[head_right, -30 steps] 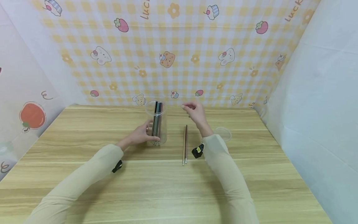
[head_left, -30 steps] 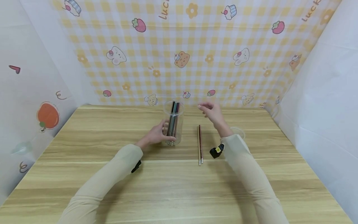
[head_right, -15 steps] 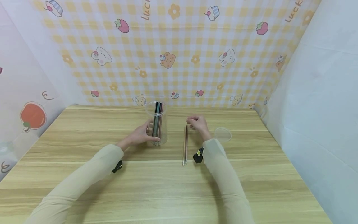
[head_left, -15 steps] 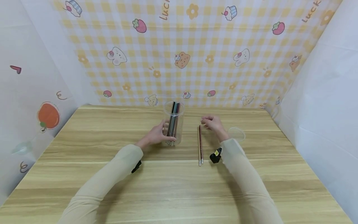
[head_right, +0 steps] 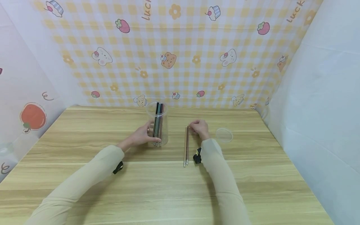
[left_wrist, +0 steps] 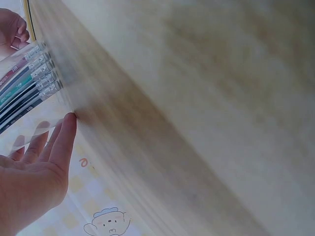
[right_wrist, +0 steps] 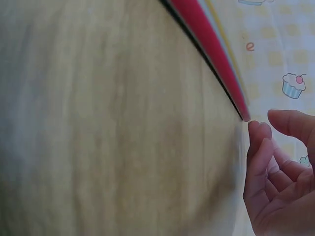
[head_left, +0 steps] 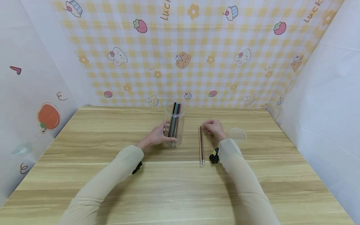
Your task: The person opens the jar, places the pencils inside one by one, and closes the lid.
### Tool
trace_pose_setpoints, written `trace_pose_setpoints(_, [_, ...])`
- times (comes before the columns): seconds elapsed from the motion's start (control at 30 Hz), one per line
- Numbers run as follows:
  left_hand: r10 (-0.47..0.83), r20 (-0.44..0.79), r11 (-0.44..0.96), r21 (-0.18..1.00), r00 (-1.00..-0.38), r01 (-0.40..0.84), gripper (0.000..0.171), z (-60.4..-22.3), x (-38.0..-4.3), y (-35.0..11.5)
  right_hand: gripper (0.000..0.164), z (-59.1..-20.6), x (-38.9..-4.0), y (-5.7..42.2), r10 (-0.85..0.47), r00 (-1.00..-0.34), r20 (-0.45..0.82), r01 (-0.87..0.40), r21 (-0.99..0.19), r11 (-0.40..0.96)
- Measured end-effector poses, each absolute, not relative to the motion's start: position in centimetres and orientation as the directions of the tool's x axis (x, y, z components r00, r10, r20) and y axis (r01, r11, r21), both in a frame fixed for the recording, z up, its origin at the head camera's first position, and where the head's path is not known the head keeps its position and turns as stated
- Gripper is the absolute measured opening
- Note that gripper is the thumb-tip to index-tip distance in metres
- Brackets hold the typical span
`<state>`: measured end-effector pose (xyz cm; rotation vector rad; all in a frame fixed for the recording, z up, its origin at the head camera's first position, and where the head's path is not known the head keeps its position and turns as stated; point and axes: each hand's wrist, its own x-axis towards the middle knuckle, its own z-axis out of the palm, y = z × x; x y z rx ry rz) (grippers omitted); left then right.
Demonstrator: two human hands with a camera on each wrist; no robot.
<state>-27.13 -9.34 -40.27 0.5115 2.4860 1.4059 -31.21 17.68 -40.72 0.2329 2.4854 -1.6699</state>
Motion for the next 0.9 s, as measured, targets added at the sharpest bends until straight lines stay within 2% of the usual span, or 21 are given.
trace_pose_setpoints(0.4, [0.418,-0.032,0.46,0.869,-0.908,0.181,0.089,-40.33,-27.23,-9.33,0.014,-41.42,-31.68,17.35,0.079,-0.977,-0.199,0.212,-0.839,0.502])
trace_pose_setpoints(0.7, [0.414,-0.043,0.466,0.868,-0.909,0.171,0.088,-40.18,-27.19,-9.27,0.012,-40.85,-31.34,17.04,0.045,-0.985,-0.165,0.157,-0.775,0.612])
trace_pose_setpoints(0.9, [0.422,-0.036,0.45,0.876,-0.906,0.175,0.089,-40.36,-27.28,-9.33,0.014,-40.68,-31.29,16.79,0.025,-0.986,-0.166,0.147,-0.775,0.615])
